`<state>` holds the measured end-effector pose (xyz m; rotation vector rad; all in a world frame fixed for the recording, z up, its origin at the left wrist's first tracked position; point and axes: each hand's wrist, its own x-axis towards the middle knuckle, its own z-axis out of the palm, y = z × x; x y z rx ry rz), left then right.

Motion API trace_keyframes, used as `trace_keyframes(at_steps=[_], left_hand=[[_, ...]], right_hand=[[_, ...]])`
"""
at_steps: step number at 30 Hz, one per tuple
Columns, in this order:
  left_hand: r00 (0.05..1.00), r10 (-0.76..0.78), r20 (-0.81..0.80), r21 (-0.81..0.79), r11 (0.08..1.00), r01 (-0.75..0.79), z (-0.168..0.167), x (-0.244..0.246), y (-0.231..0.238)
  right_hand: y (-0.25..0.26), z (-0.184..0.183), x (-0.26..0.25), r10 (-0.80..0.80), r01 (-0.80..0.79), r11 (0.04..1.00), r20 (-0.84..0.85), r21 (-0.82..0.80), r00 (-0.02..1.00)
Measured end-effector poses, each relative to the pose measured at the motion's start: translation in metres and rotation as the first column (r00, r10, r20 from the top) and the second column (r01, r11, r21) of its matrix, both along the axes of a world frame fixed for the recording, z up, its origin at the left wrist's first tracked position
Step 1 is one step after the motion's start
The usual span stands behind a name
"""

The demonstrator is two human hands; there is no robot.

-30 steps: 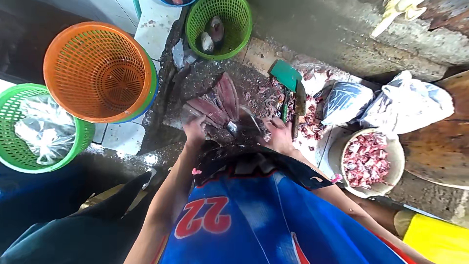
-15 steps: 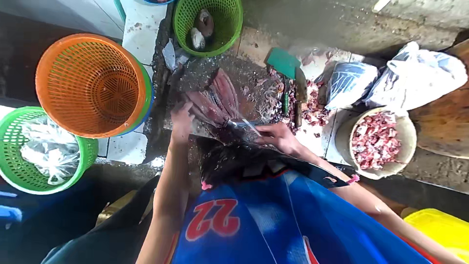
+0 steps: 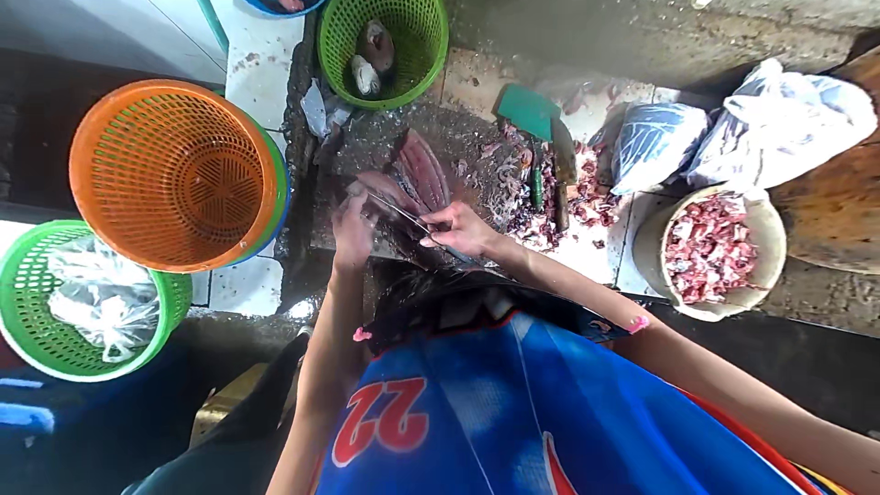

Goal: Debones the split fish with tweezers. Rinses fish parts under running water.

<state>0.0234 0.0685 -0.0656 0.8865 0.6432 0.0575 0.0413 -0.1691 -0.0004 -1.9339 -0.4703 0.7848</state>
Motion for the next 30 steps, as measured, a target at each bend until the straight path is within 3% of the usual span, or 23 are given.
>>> trace_keyframes(at_steps=[3, 7, 8, 10, 11, 13, 15, 16, 17, 18, 19, 20, 21, 23, 25, 30], left_hand=[[0.998, -0.03, 0.06, 0.013, 0.999, 0.029, 0.0, 0.0, 0.001], [0.984, -0.173, 0.045, 0.123, 0.978, 0.166, 0.003, 0.004, 0.011], [0.979, -0.202, 0.03, 0.14, 0.971, 0.196, 0.004, 0.006, 0.013], [0.985, -0.174, -0.011, 0.087, 0.981, 0.175, 0.009, 0.01, 0.009], [0.993, -0.112, -0.028, 0.014, 0.994, 0.112, 0.011, 0.012, 0.004], [0.999, -0.002, -0.041, -0.171, 0.985, -0.005, 0.009, 0.013, -0.01], [0.998, 0.063, -0.025, -0.286, 0.956, -0.068, 0.005, 0.01, -0.025], [0.999, 0.053, 0.001, -0.289, 0.956, -0.051, 0.003, 0.008, -0.031], [0.999, 0.012, 0.034, -0.264, 0.964, -0.003, 0.001, 0.004, -0.036], [0.997, -0.045, 0.061, -0.215, 0.975, 0.057, -0.001, -0.003, -0.039], [0.987, -0.123, 0.1, -0.145, 0.98, 0.137, -0.004, -0.013, -0.04], [0.981, -0.157, 0.111, -0.094, 0.981, 0.168, -0.005, -0.016, -0.04], [0.987, -0.137, 0.087, -0.084, 0.986, 0.144, -0.005, -0.011, -0.042], [1.0, -0.024, 0.018, -0.122, 0.992, 0.026, -0.002, 0.008, -0.045], [1.0, -0.007, -0.002, -0.113, 0.994, 0.007, 0.002, 0.013, -0.043], [0.999, -0.031, 0.039, -0.091, 0.995, 0.035, 0.006, 0.009, -0.04]], right_hand=[[0.015, -0.022, 0.014, 0.043, -0.043, 0.997, 0.006, 0.067, 0.999], [0.022, -0.017, 0.028, 0.218, -0.203, 0.96, 0.06, -0.191, 0.974], [0.018, -0.011, 0.029, 0.203, -0.198, 0.967, 0.018, -0.162, 0.979], [0.0, -0.002, 0.03, 0.076, -0.048, 0.99, -0.212, 0.134, 0.974], [-0.009, 0.0, 0.029, -0.008, 0.128, 0.945, -0.37, 0.302, 0.929], [-0.02, -0.002, 0.024, -0.078, 0.428, 0.731, -0.558, 0.531, 0.826], [-0.018, -0.004, 0.016, -0.144, 0.559, 0.497, -0.572, 0.664, 0.807], [-0.015, -0.006, 0.015, -0.221, 0.552, 0.435, -0.51, 0.711, 0.831], [-0.012, -0.006, 0.016, -0.331, 0.485, 0.492, -0.36, 0.723, 0.872], [-0.011, -0.005, 0.016, -0.415, 0.385, 0.655, -0.117, 0.651, 0.902], [-0.011, 0.0, 0.014, -0.404, 0.295, 0.843, 0.167, 0.449, 0.899], [-0.009, 0.003, 0.012, -0.283, 0.249, 0.959, 0.449, 0.133, 0.848], [-0.005, 0.004, 0.009, -0.122, 0.237, 0.964, 0.586, -0.122, 0.801], [0.0, 0.008, 0.006, 0.092, 0.204, 0.899, 0.624, -0.387, 0.776], [0.002, 0.009, 0.007, 0.164, 0.182, 0.87, 0.616, -0.459, 0.771], [0.003, 0.005, 0.013, 0.155, 0.177, 0.873, 0.603, -0.455, 0.783]])
